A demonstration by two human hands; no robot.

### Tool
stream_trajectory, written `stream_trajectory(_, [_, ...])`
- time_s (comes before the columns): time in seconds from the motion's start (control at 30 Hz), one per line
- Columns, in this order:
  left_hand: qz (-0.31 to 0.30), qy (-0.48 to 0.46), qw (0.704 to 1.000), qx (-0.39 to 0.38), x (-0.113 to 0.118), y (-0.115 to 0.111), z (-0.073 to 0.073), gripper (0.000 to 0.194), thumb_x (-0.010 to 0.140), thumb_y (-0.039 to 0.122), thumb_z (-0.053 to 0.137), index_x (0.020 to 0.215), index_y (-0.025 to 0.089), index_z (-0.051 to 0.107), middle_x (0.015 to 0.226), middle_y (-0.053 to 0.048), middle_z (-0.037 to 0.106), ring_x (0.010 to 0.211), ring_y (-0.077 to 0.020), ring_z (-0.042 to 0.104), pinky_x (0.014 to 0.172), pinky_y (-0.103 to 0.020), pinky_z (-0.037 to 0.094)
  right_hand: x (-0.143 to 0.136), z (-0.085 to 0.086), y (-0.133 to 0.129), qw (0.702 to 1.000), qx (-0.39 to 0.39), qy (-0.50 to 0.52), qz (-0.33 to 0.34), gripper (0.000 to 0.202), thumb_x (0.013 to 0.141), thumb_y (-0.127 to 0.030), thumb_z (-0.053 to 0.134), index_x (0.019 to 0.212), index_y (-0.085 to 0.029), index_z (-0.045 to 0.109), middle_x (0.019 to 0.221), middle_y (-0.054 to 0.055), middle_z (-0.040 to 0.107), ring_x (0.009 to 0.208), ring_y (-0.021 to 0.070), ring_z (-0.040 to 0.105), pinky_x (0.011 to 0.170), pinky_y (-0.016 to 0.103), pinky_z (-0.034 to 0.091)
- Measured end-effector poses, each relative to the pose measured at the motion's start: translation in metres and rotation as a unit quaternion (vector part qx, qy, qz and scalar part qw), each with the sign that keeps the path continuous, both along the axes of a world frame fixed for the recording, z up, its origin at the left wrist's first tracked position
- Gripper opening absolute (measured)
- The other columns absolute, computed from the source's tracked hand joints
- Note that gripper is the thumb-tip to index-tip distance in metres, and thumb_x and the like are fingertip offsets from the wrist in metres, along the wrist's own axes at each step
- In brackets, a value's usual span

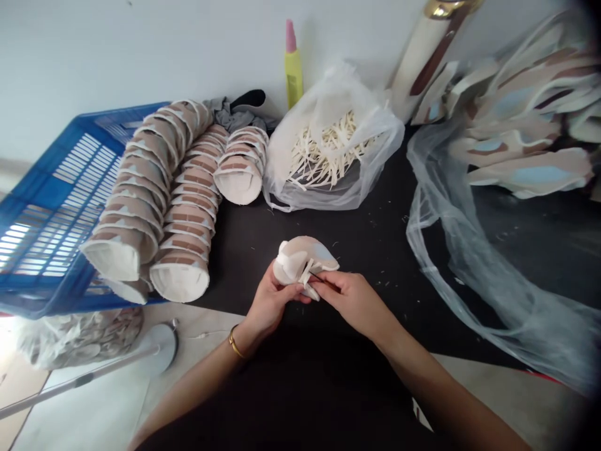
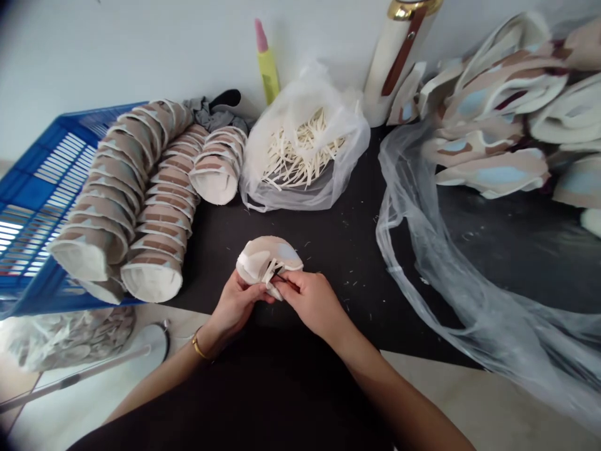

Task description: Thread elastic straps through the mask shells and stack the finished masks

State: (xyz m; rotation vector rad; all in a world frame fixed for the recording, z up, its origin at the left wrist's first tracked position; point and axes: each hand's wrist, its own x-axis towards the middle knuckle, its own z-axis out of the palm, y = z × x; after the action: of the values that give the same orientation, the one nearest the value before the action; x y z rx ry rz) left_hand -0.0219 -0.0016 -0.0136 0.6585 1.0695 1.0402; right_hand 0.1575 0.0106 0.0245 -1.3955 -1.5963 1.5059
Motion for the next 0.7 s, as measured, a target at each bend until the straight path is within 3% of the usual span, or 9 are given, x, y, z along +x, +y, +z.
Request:
stream_trajectory(0.2, [0.007, 0.001, 1.0, 0.004, 0.002, 0.001, 0.003, 0.051, 0.071, 0.021, 0.085, 0.114, 0.015, 0.059, 0.1, -0.006, 0.07, 0.074, -0.0134, 0.068, 0.059, -0.022, 0.06, -0.007, -0.009, -0.004, 0.995, 0.051, -0.066, -0.048, 0.022, 0.092, -0.03, 0.057, 0.088, -0.019, 0.076, 0.063, -0.001, 0.068, 0.053, 0.0128, 0.057, 0.054, 0.024, 0.038])
stream_trajectory(0.43, [0.048, 0.038, 0.998, -0.008, 0.011, -0.002, 0.008, 0.048, 0.071, 0.023, 0.084, 0.113, 0.015, 0.06, 0.102, -0.005, 0.071, 0.077, -0.0138, 0.068, 0.058, -0.021, 0.058, -0.012, -0.021, -0.007, 0.985, 0.101, -0.12, -0.073, 0.018, 0.092, -0.029, 0.058, 0.09, -0.021, 0.073, 0.073, 0.002, 0.074, 0.062, 0.0168, 0.066, 0.061, 0.027, 0.042])
stream_trajectory(0.57, [0.084, 0.062, 0.994, 0.011, 0.018, -0.004, 0.009, 0.047, 0.074, 0.023, 0.082, 0.114, 0.016, 0.059, 0.106, -0.006, 0.071, 0.084, -0.0159, 0.07, 0.067, -0.025, 0.06, -0.009, -0.015, -0.009, 0.984, 0.12, -0.08, -0.108, 0.018, 0.095, -0.031, 0.056, 0.098, -0.02, 0.07, 0.084, 0.002, 0.074, 0.071, 0.0168, 0.067, 0.067, 0.027, 0.046])
stream_trajectory(0.7, [0.112, 0.078, 0.99, 0.039, 0.025, -0.006, 0.008, 0.044, 0.075, 0.019, 0.081, 0.112, 0.018, 0.058, 0.107, -0.005, 0.071, 0.091, -0.0159, 0.069, 0.078, -0.027, 0.06, -0.011, -0.012, -0.012, 0.976, 0.158, -0.091, -0.117, 0.014, 0.093, -0.033, 0.061, 0.09, -0.02, 0.067, 0.079, 0.002, 0.066, 0.07, 0.0165, 0.061, 0.067, 0.028, 0.046])
